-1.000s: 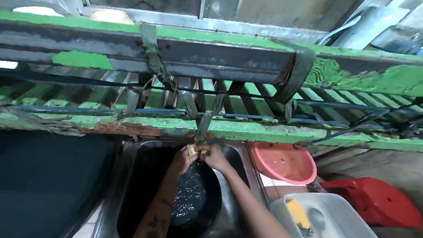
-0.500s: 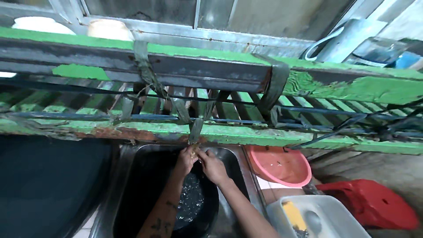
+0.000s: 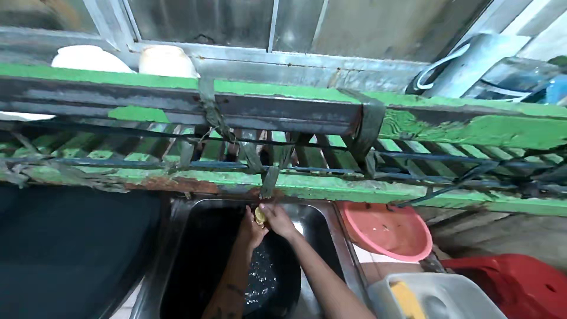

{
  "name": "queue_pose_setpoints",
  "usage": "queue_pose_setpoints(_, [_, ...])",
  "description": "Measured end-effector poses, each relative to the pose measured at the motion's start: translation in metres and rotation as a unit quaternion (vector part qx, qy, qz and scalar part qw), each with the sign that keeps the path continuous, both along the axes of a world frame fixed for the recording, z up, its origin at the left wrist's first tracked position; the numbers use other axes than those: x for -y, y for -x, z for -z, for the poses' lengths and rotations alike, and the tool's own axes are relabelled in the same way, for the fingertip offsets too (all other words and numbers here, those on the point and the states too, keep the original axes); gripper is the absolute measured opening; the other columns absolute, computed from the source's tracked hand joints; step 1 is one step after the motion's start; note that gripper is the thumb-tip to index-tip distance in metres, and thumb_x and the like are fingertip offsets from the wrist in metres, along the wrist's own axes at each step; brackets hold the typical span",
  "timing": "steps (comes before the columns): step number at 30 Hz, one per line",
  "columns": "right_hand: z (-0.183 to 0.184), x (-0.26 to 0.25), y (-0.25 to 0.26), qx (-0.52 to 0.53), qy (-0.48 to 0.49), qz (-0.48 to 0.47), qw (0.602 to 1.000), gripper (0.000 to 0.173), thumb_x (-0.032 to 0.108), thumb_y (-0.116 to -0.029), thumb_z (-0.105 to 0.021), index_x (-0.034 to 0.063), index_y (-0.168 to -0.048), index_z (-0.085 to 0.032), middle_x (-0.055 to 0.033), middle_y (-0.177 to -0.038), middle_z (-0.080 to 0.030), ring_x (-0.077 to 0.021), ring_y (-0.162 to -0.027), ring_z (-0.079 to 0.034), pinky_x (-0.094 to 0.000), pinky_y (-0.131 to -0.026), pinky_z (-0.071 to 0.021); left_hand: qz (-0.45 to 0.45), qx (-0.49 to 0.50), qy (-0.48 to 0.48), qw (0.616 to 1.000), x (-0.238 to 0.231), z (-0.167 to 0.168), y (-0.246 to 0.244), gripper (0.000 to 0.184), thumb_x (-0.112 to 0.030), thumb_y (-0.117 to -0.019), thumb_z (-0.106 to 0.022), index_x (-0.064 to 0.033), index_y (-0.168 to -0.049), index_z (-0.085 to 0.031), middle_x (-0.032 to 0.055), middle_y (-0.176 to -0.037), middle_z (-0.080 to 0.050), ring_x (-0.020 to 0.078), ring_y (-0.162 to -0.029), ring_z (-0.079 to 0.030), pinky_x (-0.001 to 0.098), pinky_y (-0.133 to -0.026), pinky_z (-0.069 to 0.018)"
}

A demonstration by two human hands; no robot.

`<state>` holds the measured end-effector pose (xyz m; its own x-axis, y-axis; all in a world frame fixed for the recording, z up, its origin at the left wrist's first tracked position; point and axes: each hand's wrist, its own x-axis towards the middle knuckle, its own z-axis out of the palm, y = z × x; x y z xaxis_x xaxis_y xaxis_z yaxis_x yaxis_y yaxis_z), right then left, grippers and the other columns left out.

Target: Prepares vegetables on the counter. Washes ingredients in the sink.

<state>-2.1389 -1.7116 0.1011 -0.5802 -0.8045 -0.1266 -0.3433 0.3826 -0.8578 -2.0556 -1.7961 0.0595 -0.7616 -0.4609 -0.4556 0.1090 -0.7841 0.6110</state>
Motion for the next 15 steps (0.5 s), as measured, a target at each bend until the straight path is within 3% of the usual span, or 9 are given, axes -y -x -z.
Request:
queue_pose_setpoints(1, [-0.003, -0.005, 0.004, -0.014, -0.007, -0.013, 1.0, 0.051, 0.041, -0.1112, -0.037, 0.0037, -0.119, -0.071, -0.0197, -0.119, -0.069, -0.034, -0.117, -0.063, -0.0616, -0.109, -0.0402, -0.017, -0.002, -0.03, 0.999, -0.003, -0.005, 0.005, 0.065, -0.059, -0.1075, -0.02, -0.0113, -0.143, -0.046, 0.0108, -0.126, -0.062, 0.022, -0.109, -0.063, 0.0406, -0.091, -0.0543])
queue_pose_setpoints(4, [-0.028, -0.034, 0.018, -0.034, -0.033, 0.034, 0.998, 0.043, 0.033, -0.1116, -0.042, 0.001, -0.118, -0.07, -0.0203, -0.111, -0.07, -0.0311, -0.103, -0.067, -0.0543, -0.095, -0.051, -0.06, -0.013, -0.13, 0.99, -0.008, -0.017, 0.025, 0.04, -0.041, -0.1094, -0.037, -0.0098, -0.128, -0.055, 0.0114, -0.107, -0.065, 0.0211, -0.086, -0.066, 0.0331, -0.073, -0.0577])
queue_pose_setpoints(6, [-0.058, -0.056, 0.022, -0.079, -0.075, 0.11, 0.988, 0.035, 0.024, -0.1092, -0.05, -0.0023, -0.124, -0.069, -0.0266, -0.119, -0.068, -0.0398, -0.113, -0.064, -0.0587, -0.1, -0.0481, -0.055, -0.038, -0.166, 0.984, -0.007, -0.021, 0.032, 0.031, -0.033, -0.1084, -0.041, -0.0096, -0.121, -0.056, 0.0108, -0.101, -0.064, 0.0202, -0.082, -0.066, 0.0304, -0.069, -0.0578])
queue_pose_setpoints(8, [-0.084, -0.073, 0.023, -0.142, -0.102, 0.157, 0.972, 0.033, 0.019, -0.1061, -0.056, -0.0062, -0.124, -0.067, -0.0306, -0.121, -0.067, -0.0456, -0.117, -0.062, -0.062, -0.102, -0.0455, -0.05, -0.057, -0.173, 0.982, -0.005, -0.018, 0.034, 0.032, -0.035, -0.1087, -0.037, -0.0106, -0.115, -0.056, 0.0088, -0.095, -0.063, 0.0173, -0.075, -0.065, 0.0268, -0.062, -0.0561])
queue_pose_setpoints(12, [-0.108, -0.088, 0.043, -0.234, -0.167, 0.069, 0.955, 0.037, 0.022, -0.1045, -0.06, -0.006, -0.128, -0.066, -0.0298, -0.129, -0.065, -0.0448, -0.125, -0.06, -0.0611, -0.107, -0.0418, -0.049, -0.063, -0.151, 0.985, 0.007, -0.005, 0.029, 0.037, -0.038, -0.1093, -0.029, -0.0108, -0.112, -0.055, 0.0062, -0.088, -0.06, 0.0134, -0.067, -0.061, 0.0228, -0.056, -0.0508])
queue_pose_setpoints(15, [-0.127, -0.082, 0.049, -0.202, -0.284, 0.042, 0.936, 0.046, 0.03, -0.1062, -0.057, -0.002, -0.139, -0.059, -0.0248, -0.145, -0.056, -0.0384, -0.141, -0.048, -0.0561, -0.119, -0.0311, 0.027, 0.0, -0.067, 0.997, 0.019, -0.017, 0.022, 0.03, -0.026, -0.1075, -0.038, -0.0063, -0.12, -0.056, 0.0107, -0.094, -0.063, 0.0175, -0.071, -0.062, 0.0274, -0.059, -0.0524])
